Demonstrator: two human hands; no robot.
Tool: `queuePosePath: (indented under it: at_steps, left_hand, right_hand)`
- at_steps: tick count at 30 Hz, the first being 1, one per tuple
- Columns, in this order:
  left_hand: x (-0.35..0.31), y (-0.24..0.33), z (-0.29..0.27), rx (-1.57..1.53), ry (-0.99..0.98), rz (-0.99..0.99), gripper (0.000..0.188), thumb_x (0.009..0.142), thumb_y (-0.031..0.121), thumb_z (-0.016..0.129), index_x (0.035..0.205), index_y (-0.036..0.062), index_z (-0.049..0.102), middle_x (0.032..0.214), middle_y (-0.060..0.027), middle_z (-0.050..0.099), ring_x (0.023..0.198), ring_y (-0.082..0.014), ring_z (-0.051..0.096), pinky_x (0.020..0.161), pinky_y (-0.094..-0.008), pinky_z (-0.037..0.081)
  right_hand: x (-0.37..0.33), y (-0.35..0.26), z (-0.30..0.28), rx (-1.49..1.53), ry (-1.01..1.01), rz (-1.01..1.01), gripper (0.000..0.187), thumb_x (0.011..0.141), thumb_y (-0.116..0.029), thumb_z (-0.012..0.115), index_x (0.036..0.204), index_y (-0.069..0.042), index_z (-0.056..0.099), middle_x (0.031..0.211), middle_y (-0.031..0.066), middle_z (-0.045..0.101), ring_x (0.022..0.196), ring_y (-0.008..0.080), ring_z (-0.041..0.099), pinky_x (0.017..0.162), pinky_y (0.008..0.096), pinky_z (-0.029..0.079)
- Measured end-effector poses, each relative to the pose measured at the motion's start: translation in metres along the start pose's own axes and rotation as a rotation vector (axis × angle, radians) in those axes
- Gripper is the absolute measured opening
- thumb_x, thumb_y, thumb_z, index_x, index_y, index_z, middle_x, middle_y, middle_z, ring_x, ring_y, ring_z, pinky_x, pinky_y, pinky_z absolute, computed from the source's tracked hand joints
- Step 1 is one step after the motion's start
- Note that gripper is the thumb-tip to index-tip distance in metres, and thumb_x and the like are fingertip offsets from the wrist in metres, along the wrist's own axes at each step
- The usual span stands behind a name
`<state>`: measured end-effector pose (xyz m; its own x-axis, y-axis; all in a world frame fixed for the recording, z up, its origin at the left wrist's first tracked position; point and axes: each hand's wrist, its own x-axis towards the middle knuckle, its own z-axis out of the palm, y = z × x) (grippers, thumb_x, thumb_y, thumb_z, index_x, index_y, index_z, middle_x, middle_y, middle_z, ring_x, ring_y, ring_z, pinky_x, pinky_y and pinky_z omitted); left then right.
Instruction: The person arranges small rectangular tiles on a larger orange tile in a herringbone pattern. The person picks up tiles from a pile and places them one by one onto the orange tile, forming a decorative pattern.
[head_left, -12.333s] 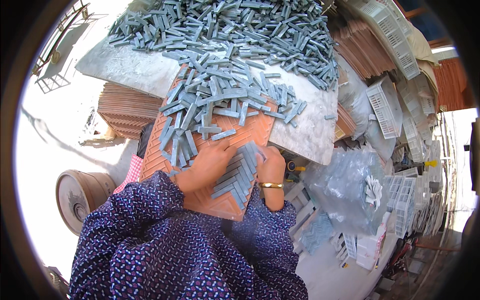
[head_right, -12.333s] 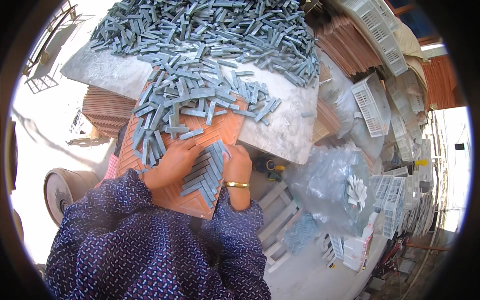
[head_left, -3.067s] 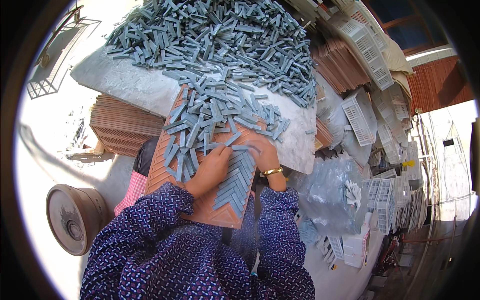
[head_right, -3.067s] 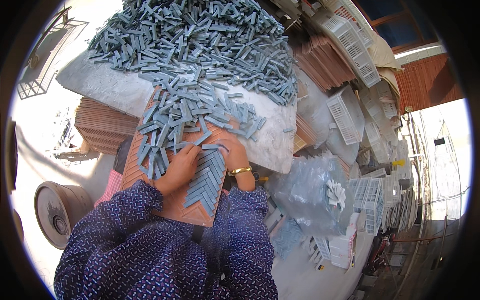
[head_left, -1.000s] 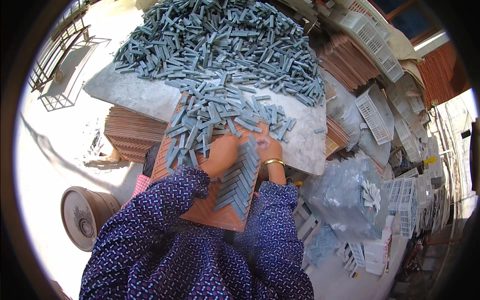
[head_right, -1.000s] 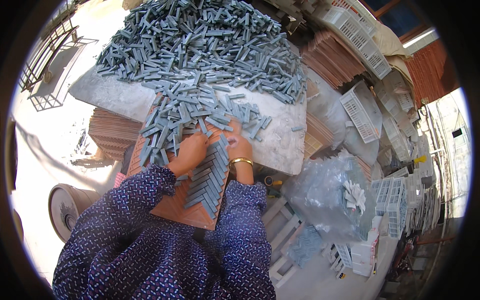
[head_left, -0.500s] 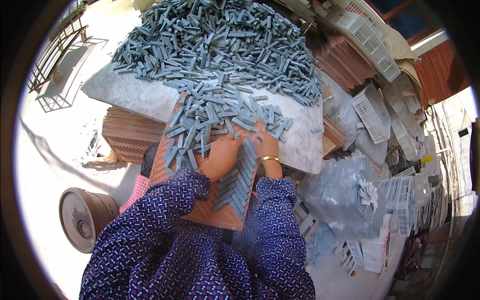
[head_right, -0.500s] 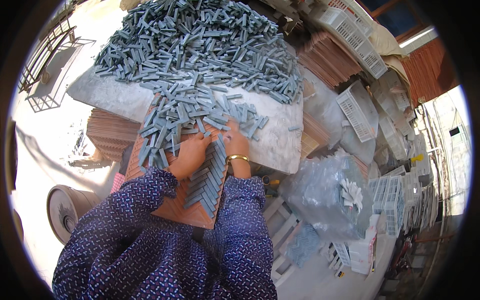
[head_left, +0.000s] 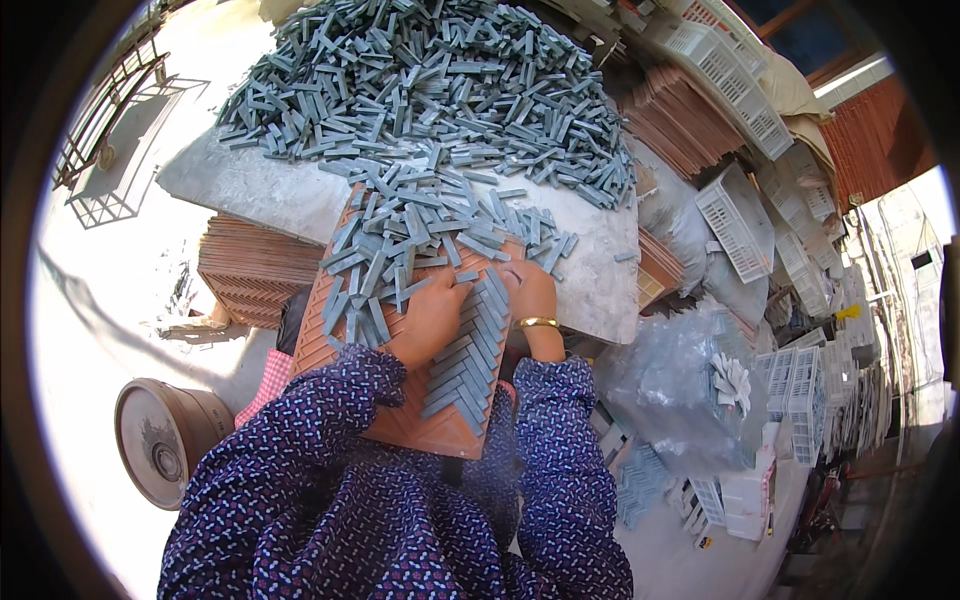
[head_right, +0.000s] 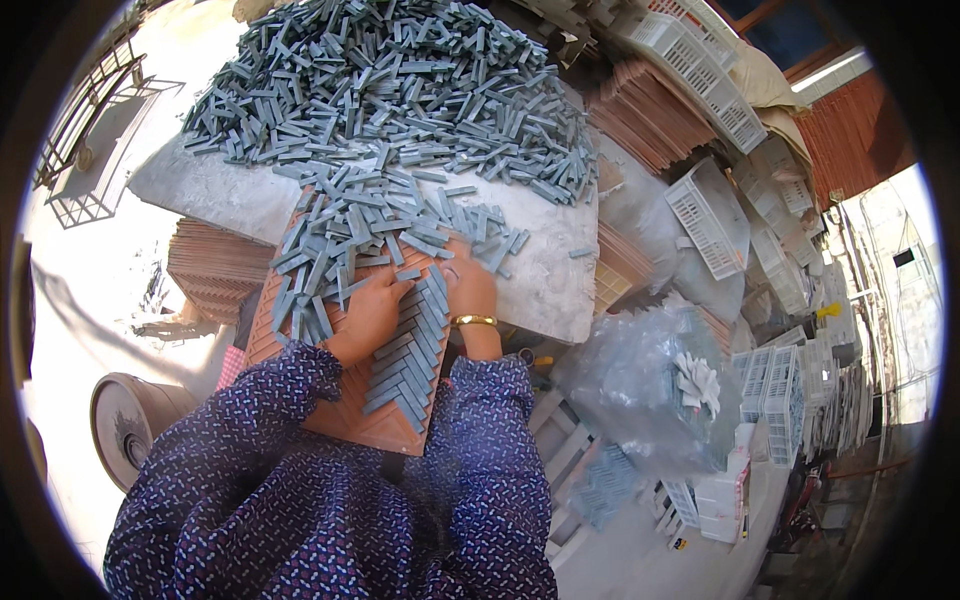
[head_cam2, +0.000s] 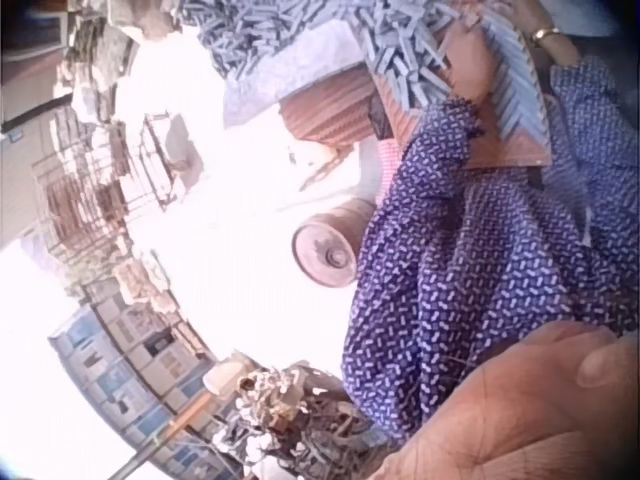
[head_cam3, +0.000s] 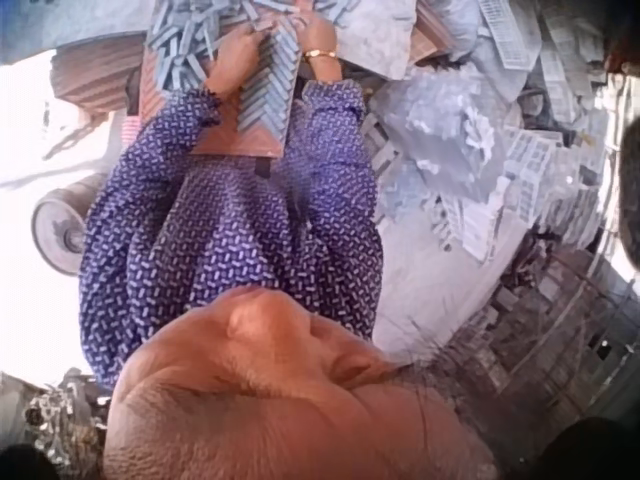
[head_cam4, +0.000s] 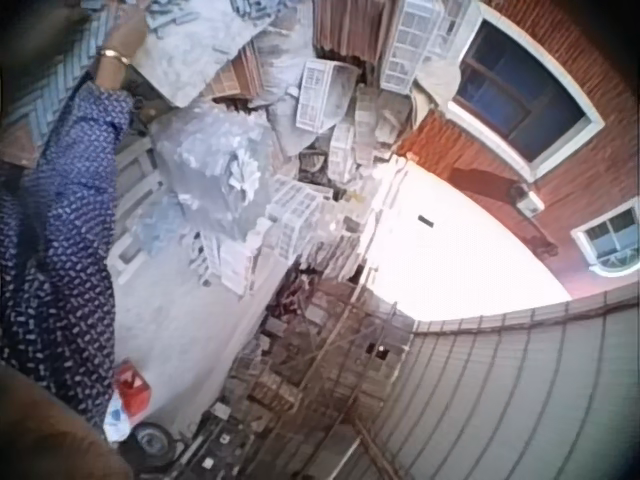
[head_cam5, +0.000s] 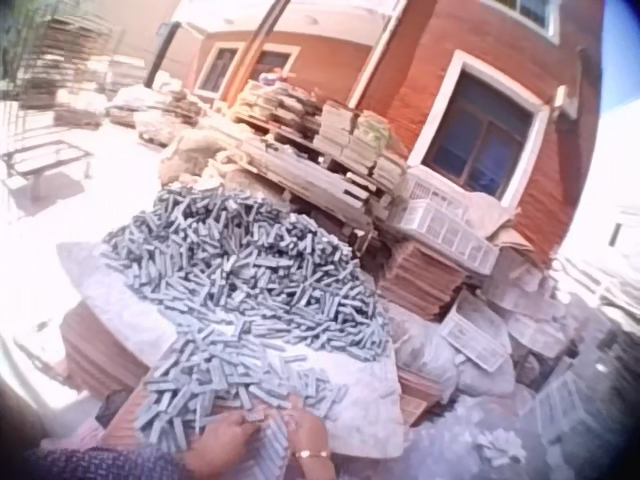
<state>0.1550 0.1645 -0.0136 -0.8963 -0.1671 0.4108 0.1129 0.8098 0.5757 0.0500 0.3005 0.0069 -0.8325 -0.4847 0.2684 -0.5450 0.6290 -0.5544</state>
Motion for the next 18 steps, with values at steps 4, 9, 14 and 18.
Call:
queuePosePath:
  at_steps: [4, 9, 14, 18]
  left_hand:
    - [0.003, 0.0, 0.005, 0.007, 0.039, 0.018, 0.019, 0.073, 0.001, 0.052, 0.089, 0.002, 0.063, 0.081, -0.0111, 0.054, 0.077, -0.029, 0.057, 0.065, -0.0382, 0.047]
    - [0.002, -0.003, 0.002, 0.013, 0.084, 0.035, 0.01, 0.073, 0.0, 0.052, 0.08, 0.0021, 0.059, 0.08, -0.0129, 0.055, 0.076, -0.0305, 0.057, 0.066, -0.0389, 0.047]
    - [0.007, -0.006, 0.001, -0.058, 0.049, 0.039, 0.009, 0.074, 0.001, 0.051, 0.08, 0.0003, 0.057, 0.079, -0.0149, 0.056, 0.077, -0.0324, 0.057, 0.066, -0.0397, 0.046]
    - [0.011, -0.008, 0.004, -0.094, 0.005, -0.007, 0.01, 0.073, -0.001, 0.05, 0.08, -0.0001, 0.057, 0.079, -0.0159, 0.056, 0.077, -0.0346, 0.056, 0.067, -0.0416, 0.045]
  right_hand:
    - [-0.007, 0.003, 0.009, 0.114, 0.008, -0.2, 0.011, 0.074, -0.009, 0.064, 0.085, -0.008, 0.065, 0.082, 0.0108, 0.061, 0.077, 0.0307, 0.058, 0.067, 0.039, 0.046]
    - [0.0, -0.002, 0.01, 0.024, -0.097, -0.111, 0.008, 0.073, -0.012, 0.065, 0.08, -0.008, 0.063, 0.078, 0.009, 0.057, 0.08, 0.0287, 0.056, 0.067, 0.0381, 0.046]
    - [0.008, -0.005, 0.013, 0.006, -0.093, -0.137, 0.011, 0.072, -0.013, 0.066, 0.075, -0.004, 0.062, 0.071, 0.011, 0.059, 0.068, 0.0287, 0.057, 0.061, 0.0366, 0.045]
    - [0.017, -0.004, 0.009, -0.013, -0.195, -0.077, 0.013, 0.07, -0.015, 0.068, 0.073, -0.004, 0.062, 0.07, 0.0105, 0.06, 0.065, 0.0272, 0.058, 0.059, 0.0359, 0.045]
